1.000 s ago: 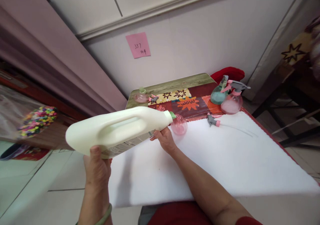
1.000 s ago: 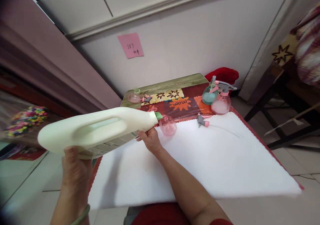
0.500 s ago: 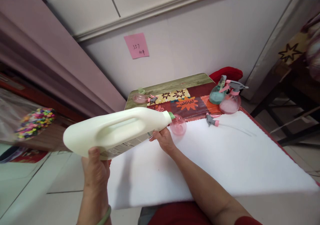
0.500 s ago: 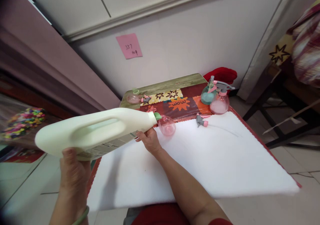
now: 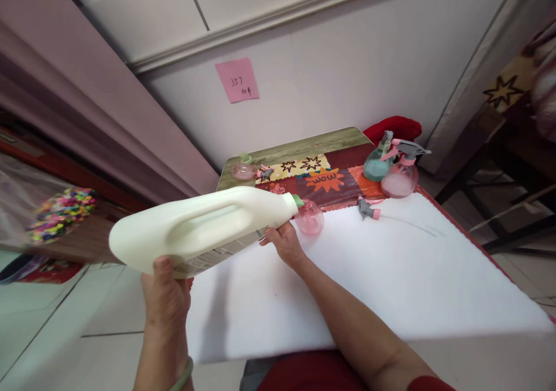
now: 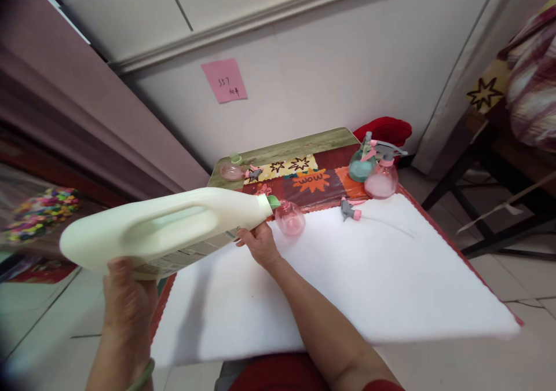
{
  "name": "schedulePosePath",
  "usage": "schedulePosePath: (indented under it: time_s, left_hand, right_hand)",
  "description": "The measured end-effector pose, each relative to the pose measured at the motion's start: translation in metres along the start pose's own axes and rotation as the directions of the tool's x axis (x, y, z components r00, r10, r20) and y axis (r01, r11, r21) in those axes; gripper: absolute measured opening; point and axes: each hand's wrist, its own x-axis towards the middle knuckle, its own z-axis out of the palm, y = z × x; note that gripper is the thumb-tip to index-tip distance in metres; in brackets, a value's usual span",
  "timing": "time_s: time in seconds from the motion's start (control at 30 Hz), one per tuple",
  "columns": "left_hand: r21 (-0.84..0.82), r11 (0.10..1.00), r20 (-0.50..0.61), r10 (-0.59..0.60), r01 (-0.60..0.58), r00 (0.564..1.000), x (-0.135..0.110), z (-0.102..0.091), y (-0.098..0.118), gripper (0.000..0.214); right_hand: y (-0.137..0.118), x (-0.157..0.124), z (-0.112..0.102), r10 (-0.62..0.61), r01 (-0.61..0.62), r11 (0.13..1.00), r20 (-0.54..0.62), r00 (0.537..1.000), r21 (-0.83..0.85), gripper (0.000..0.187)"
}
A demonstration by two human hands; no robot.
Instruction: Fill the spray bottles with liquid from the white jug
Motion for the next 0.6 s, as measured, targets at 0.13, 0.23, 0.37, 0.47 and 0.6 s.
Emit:
schedulePosePath:
  time_s: [0.13,0.23,0.37,0.47,0.6]
  left_hand:
    - [-0.057,0.998,-0.007,-0.012,0.011,1.000,-0.0004,0.0004,-0.0002,0.060]
    - [-0.048,0.999,-0.021,-0.009,0.008,1.000,-0.0018,0.0025,0.0020,0.061]
    - [-0.028,0.999,-0.036,0.040,-0.041,0.999,-0.0023,0.0040,0.0036,0.064]
    - [-0.015,1.000,-0.030,0.023,-0.024,0.999,-0.0015,0.0028,0.0023,0.066]
    - [-0.007,1.000,0.004,-0.015,0.015,1.000,-0.0004,0.0002,-0.0004,0.061]
  right_hand:
    - [-0.0008,-0.0002,-0.0003,0.004,-0.004,1.000,0.005,1.000,-0.010,0.047]
    - [-0.0014,-0.0004,-0.0003,0.003,-0.003,1.000,0.002,1.000,-0.006,0.047]
    - [-0.0015,-0.0004,-0.0001,-0.002,0.002,1.000,0.000,1.000,0.000,0.046]
    - [-0.0012,-0.0003,-0.0001,-0.010,0.010,1.000,0.001,1.000,-0.007,0.045]
    - [-0.0001,0.0000,-0.0003,-0.004,0.004,1.000,-0.001,1.000,-0.013,0.046]
